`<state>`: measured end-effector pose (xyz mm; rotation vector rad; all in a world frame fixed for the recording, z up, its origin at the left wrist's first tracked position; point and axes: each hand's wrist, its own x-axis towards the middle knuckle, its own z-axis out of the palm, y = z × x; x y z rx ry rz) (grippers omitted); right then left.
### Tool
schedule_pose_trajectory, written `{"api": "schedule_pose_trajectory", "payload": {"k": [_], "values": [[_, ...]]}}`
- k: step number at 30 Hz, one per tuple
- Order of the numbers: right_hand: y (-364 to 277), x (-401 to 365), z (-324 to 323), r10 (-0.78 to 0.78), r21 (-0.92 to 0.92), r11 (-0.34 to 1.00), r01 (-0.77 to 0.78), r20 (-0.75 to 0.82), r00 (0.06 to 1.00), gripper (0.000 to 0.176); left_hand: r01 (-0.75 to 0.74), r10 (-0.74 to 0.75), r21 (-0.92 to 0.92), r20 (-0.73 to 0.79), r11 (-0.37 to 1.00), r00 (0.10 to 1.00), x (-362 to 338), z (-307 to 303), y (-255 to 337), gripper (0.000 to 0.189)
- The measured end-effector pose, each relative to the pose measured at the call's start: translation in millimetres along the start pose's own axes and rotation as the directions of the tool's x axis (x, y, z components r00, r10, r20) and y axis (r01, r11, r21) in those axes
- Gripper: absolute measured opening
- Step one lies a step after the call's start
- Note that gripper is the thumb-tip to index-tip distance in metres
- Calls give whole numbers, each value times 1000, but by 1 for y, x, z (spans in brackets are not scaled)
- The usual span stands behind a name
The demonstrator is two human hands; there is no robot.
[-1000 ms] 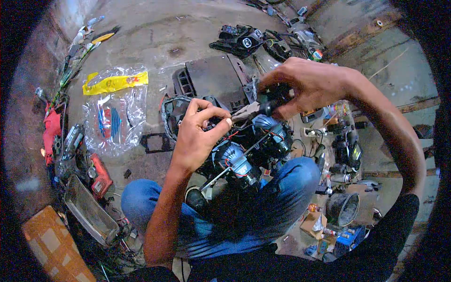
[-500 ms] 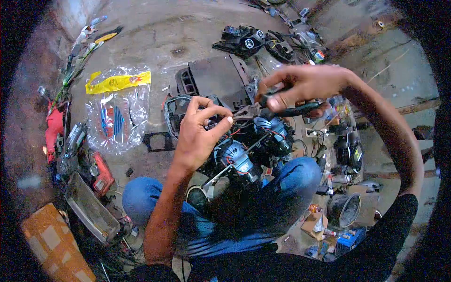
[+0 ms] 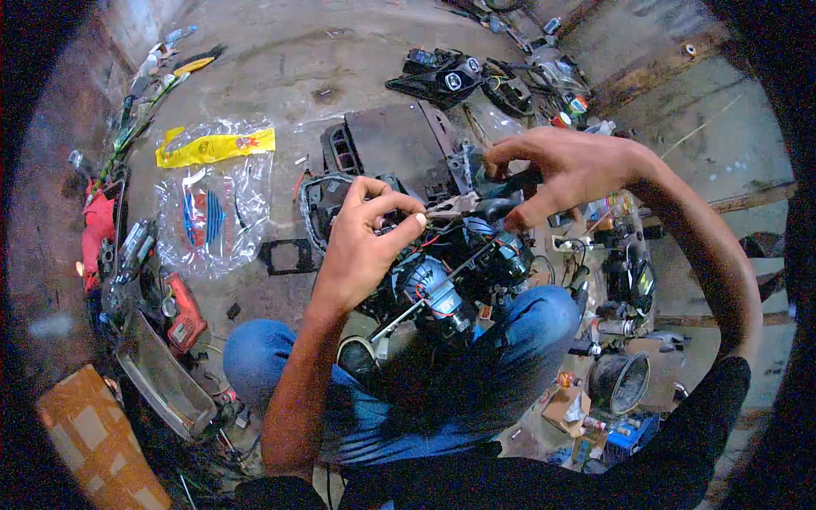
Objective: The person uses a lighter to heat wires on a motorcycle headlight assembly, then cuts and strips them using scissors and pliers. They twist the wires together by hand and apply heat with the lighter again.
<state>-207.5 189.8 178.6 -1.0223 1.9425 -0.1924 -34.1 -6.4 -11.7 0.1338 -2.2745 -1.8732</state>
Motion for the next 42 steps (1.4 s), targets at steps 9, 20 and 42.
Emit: {"api": "schedule_pose_trajectory", "payload": {"k": [9, 20, 42], "values": [[-19, 0, -8, 283, -44, 959, -280, 128, 950, 55, -44, 47, 68, -41, 997, 998, 0, 0, 7, 21], [14, 1, 7, 148, 269, 944, -190, 171, 974, 69, -64, 66, 64, -37, 996, 997, -2, 2, 8, 20], [12, 2, -9, 299, 404, 823, -399, 290, 909, 54, -72, 79, 93, -80, 993, 994, -3, 2, 12, 19]]}}
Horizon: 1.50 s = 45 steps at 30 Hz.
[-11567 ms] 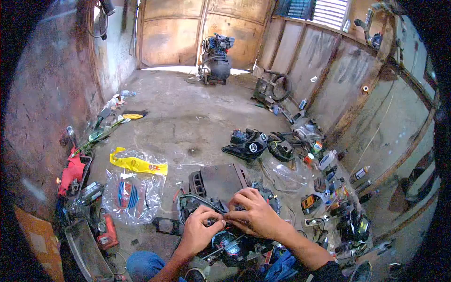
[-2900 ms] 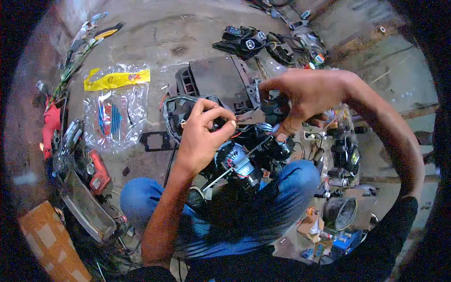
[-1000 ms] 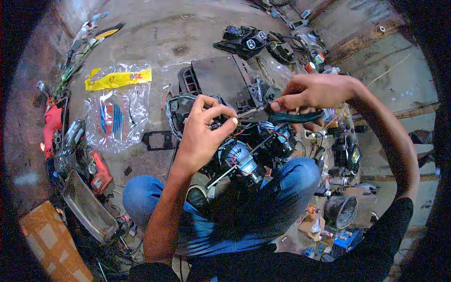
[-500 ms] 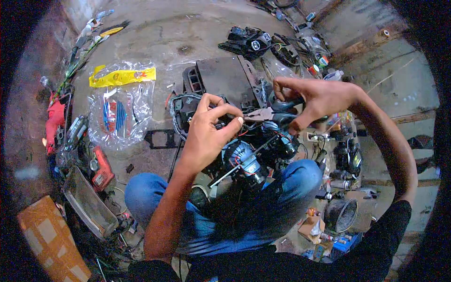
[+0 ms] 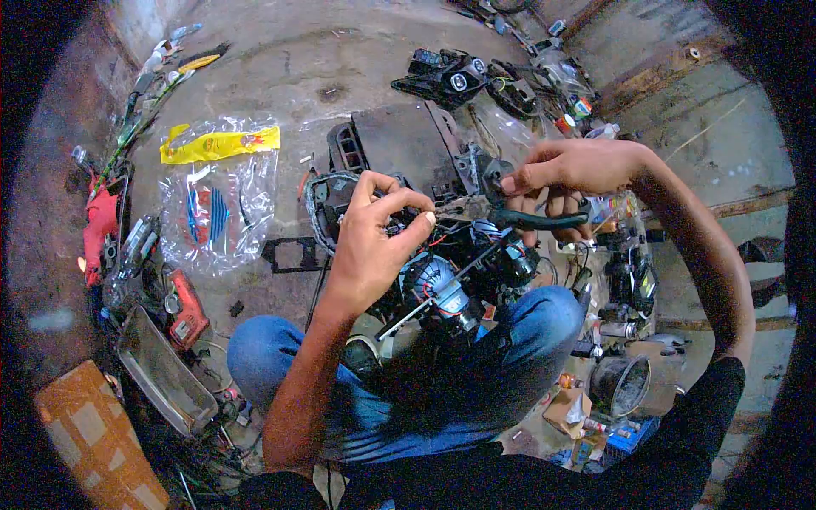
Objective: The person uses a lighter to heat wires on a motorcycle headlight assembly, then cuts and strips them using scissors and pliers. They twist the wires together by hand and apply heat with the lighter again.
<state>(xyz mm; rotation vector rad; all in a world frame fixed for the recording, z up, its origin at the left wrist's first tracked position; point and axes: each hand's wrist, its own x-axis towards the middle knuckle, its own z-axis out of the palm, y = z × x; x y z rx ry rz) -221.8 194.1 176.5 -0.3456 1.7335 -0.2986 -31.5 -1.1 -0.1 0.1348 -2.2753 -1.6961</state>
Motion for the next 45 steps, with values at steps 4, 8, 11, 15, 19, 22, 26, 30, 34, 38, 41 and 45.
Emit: {"api": "schedule_pose_trajectory", "payload": {"k": [4, 8, 11, 15, 19, 22, 26, 30, 34, 38, 41, 45], "values": [[14, -6, 7, -27, 114, 993, 16, 95, 995, 54, 4, -5, 6, 46, 1000, 999, -1, 1, -2, 19], [21, -25, 19, -70, 233, 971, 55, 53, 996, 53, -12, 12, 6, 48, 1000, 999, -1, 2, -3, 19], [42, -39, 23, -194, 270, 932, 240, -186, 963, 55, -8, 8, -6, 46, 1000, 999, -1, 2, -3, 19], [72, -54, 36, -277, 264, 853, 451, -503, 819, 54, 41, -40, -12, 57, 999, 998, -1, 3, -3, 18], [86, -68, 66, -336, 294, 692, 660, -679, 653, 56, 93, -97, 43, 94, 995, 991, -1, -3, 3, 19], [123, -72, 88, -210, 275, 619, 735, -845, 492, 54, 32, -36, 62, 71, 998, 997, -3, -7, 7, 21], [201, -72, 120, 15, 264, 583, 768, -949, 315, 49, -21, 18, 68, 38, 997, 999, -4, -10, 17, 20], [352, -29, 181, 180, 156, 963, 219, -979, -93, 63, -91, 87, 105, 43, 990, 995, 6, -12, 19, 19], [432, 41, 290, 449, 460, 876, 144, -888, 105, 71, -25, -17, 228, 178, 973, 984, 18, -24, 34, 24], [471, 114, 405, 408, 497, 801, 333, -861, 303, 52, 49, -121, 251, 282, 967, 952, 26, -33, 45, 20], [462, 153, 454, 357, 501, 810, 304, -833, 422, 51, -44, -65, 308, 337, 951, 939, 34, -37, 51, 17], [463, 180, 474, 390, 527, 817, 234, -804, 449, 50, -115, -22, 356, 359, 927, 933, 45, -45, 47, 18]]}}
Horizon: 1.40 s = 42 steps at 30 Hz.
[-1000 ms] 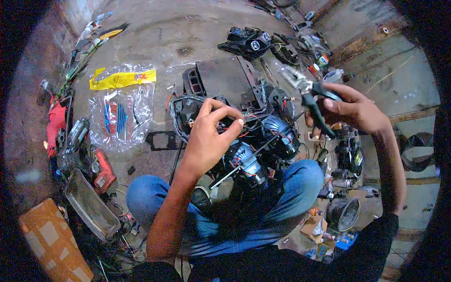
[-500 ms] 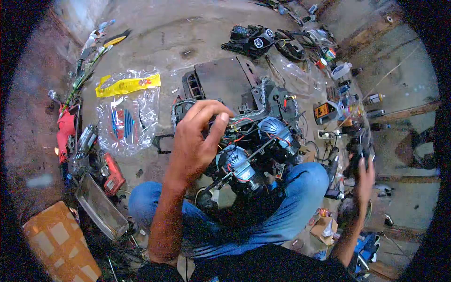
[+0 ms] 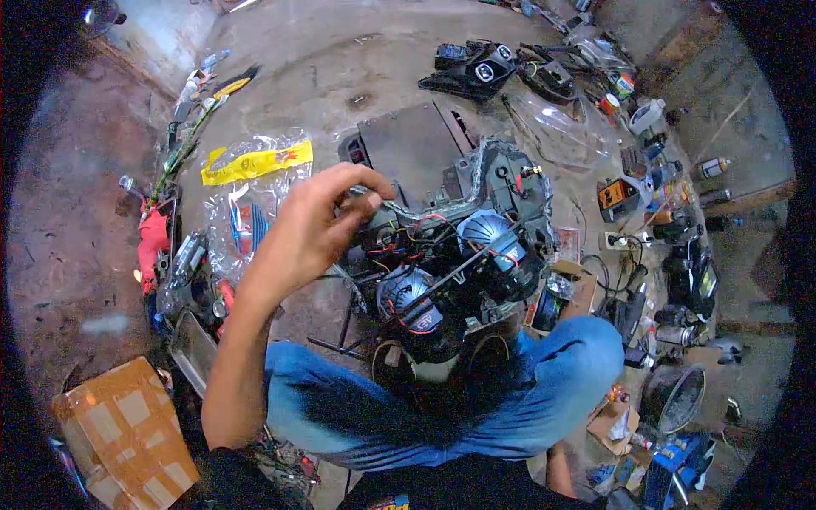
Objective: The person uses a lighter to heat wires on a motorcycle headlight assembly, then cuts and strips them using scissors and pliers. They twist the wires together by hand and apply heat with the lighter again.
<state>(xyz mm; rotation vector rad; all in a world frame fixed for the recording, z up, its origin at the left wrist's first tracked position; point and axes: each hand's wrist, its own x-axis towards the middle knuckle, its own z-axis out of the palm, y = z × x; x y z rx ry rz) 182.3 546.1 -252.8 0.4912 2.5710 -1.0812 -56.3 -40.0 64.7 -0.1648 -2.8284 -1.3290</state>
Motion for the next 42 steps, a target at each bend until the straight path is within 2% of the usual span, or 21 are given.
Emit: {"api": "schedule_pose_trajectory", "payload": {"k": [2, 5, 8, 9, 12, 15, 18, 20, 22, 24, 26, 28, 29, 30, 32, 34, 36, 38, 42], "values": [[6, 1, 5, 19, -15, 1000, -19, -4, 1000, 49, -15, 15, -11, 22, 1000, 1000, -2, -1, -1, 19], [13, 3, 6, 30, -41, 999, -31, -16, 999, 48, -15, 24, -168, 50, 986, 998, -4, 7, -3, 16], [16, 6, 5, 38, -55, 998, -41, -38, 999, 47, -160, 166, -85, 73, 983, 983, 1, 12, -17, 18], [16, 7, 5, 42, -60, 997, -45, -48, 998, 47, -142, 145, -39, 70, 989, 987, 0, 13, -19, 18], [19, 10, 1, 51, -63, 996, -57, -84, 995, 46, -142, 144, -87, 22, 986, 989, 1, 12, -26, 19], [25, 14, -6, 66, -58, 995, -75, -142, 988, 46, -49, 56, -127, 57, 991, 997, -2, 5, -19, 21], [32, 33, -28, 42, -9, 999, -46, -282, 958, 45, -174, 181, -97, 72, 980, 981, -4, 9, -22, 24], [29, 61, -58, -98, 27, 991, 128, -489, 867, 45, -186, 195, -99, 83, 977, 977, -5, 13, -19, 29], [-5, 84, -100, -247, 3, 945, 327, -648, 720, 44, -233, 239, -81, 74, 969, 968, -4, 18, -19, 30], [-195, 71, -137, -234, 16, 940, 342, -700, 675, 42, -238, 242, -71, 67, 969, 968, -3, 21, -20, 30], [-300, 62, -164, -298, 131, 836, 533, -707, 642, 38, -265, 268, -76, 38, 961, 963, -2, 25, -22, 31], [-379, 53, -170, -472, 138, 692, 708, -656, 589, 34, -311, 311, -100, -12, 945, 950, -2, 30, -26, 31], [-419, 41, -163, -583, 82, 663, 744, -567, 582, 31, -326, 325, -84, -27, 942, 945, -2, 31, -27, 31], [-457, 28, -151, -680, 34, 625, 780, -466, 566, 28, -340, 338, -67, -39, 938, 940, -2, 31, -29, 31], [-518, 17, -132, -895, -241, 447, 862, -106, 434, 22, -334, 331, -36, -54, 942, 942, -4, 30, -27, 30], [-558, 19, -101, -886, -157, 443, 883, 70, 457, 20, -293, 292, -5, -57, 956, 955, -6, 26, -22, 30], [-570, 45, -75, -911, -235, 283, 930, 237, 337, 19, -282, 280, -33, -53, 959, 958, -10, 24, -21, 29], [-575, 64, -49, -903, -276, 189, 942, 329, 278, 19, -248, 246, -46, -34, 968, 969, -12, 22, -19, 28], [-570, 79, -19, -881, -210, 203, 957, 387, 272, 18, -180, 181, -42, 18, 983, 983, -18, 16, -13, 24]]}}
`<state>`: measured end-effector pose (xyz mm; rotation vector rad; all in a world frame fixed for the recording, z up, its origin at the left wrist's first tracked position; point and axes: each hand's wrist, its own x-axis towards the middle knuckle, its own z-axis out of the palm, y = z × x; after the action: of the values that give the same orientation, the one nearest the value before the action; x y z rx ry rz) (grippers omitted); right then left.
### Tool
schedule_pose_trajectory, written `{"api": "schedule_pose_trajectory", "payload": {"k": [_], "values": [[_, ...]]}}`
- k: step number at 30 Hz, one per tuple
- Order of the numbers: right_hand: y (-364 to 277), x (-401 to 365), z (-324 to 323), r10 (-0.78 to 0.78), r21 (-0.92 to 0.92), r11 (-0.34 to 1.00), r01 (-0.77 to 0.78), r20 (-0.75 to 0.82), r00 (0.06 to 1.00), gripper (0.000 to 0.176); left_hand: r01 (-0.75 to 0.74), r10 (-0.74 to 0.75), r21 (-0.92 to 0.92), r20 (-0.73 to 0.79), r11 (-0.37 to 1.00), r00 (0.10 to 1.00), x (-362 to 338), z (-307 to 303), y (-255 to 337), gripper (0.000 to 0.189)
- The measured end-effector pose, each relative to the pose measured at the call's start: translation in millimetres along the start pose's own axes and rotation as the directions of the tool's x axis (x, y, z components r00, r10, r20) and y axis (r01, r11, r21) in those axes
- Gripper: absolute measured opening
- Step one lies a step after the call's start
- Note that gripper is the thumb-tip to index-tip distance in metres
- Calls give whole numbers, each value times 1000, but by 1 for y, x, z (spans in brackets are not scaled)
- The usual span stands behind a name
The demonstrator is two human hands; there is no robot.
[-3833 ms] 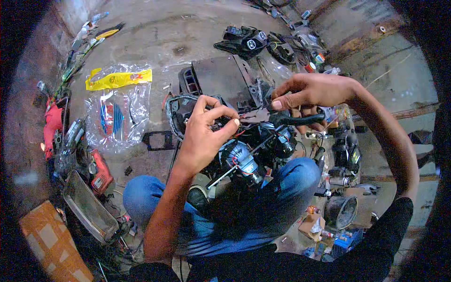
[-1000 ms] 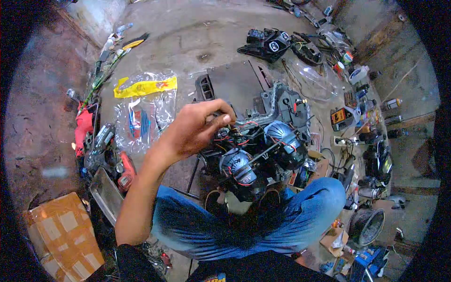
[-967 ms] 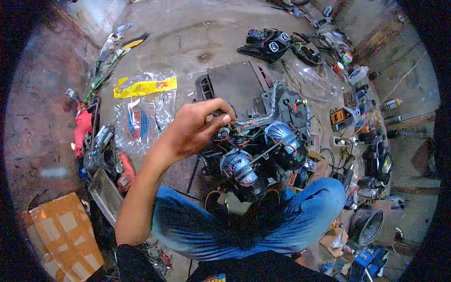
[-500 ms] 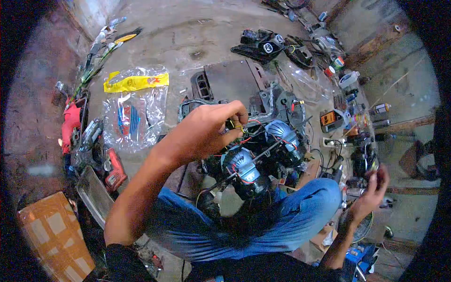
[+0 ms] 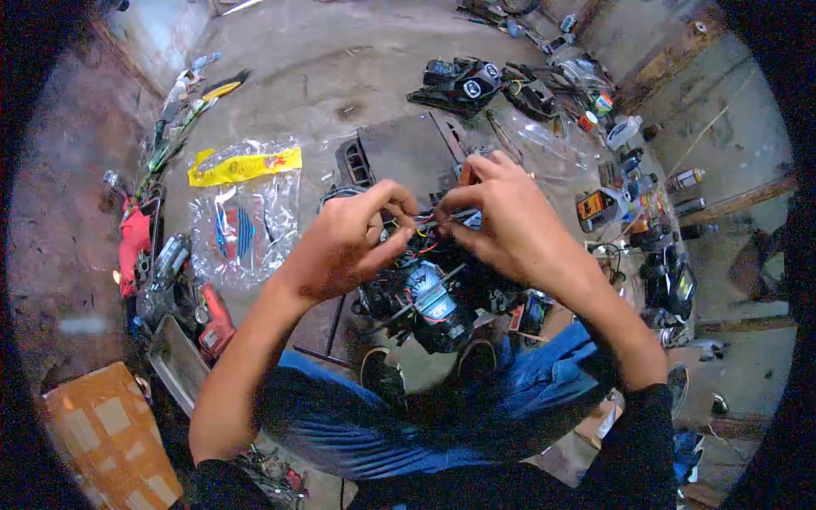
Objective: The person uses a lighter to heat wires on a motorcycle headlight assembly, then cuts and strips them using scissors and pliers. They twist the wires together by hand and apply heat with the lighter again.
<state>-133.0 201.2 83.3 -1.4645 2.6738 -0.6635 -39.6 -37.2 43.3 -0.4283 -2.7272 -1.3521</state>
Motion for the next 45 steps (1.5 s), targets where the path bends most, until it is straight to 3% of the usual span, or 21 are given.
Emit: {"api": "schedule_pose_trajectory", "payload": {"k": [4, 7, 16, 23, 26, 29, 37, 41, 45], "values": [[7, -1, 7, -34, 90, 996, 27, 75, 997, 17, 24, -24, -5, 2, 1000, 1000, -3, 4, -3, 19], [10, 2, 11, -64, 121, 991, 56, 65, 996, 21, -28, 17, -145, -76, 989, 997, -1, 11, -5, 15], [12, 4, 21, -68, 186, 981, 58, 44, 997, 24, 90, -90, -203, 8, 975, 996, 1, 6, 2, 18], [13, 5, 29, -70, 131, 989, 69, 7, 998, 23, -20, 21, 26, -47, 999, 999, 2, 8, -2, 22], [6, 7, 22, -47, 110, 993, 43, 37, 998, 22, -34, 38, 46, -91, 998, 995, 2, 10, -5, 19], [7, 7, 30, -97, 98, 990, 104, -82, 992, 16, -1, 7, 61, -90, 998, 996, 1, 8, 0, 18], [5, 6, 24, -44, 98, 994, 44, 5, 999, 21, -112, 129, 113, -154, 987, 980, 2, 15, -11, 19], [8, 5, 29, -57, 83, 995, 60, -36, 998, 19, -50, 60, 130, -76, 990, 995, 1, 6, 6, 20], [5, 7, 24, -47, 75, 996, 49, -22, 999, 19, -107, 119, 103, -122, 989, 985, 4, 12, -5, 17]]}}
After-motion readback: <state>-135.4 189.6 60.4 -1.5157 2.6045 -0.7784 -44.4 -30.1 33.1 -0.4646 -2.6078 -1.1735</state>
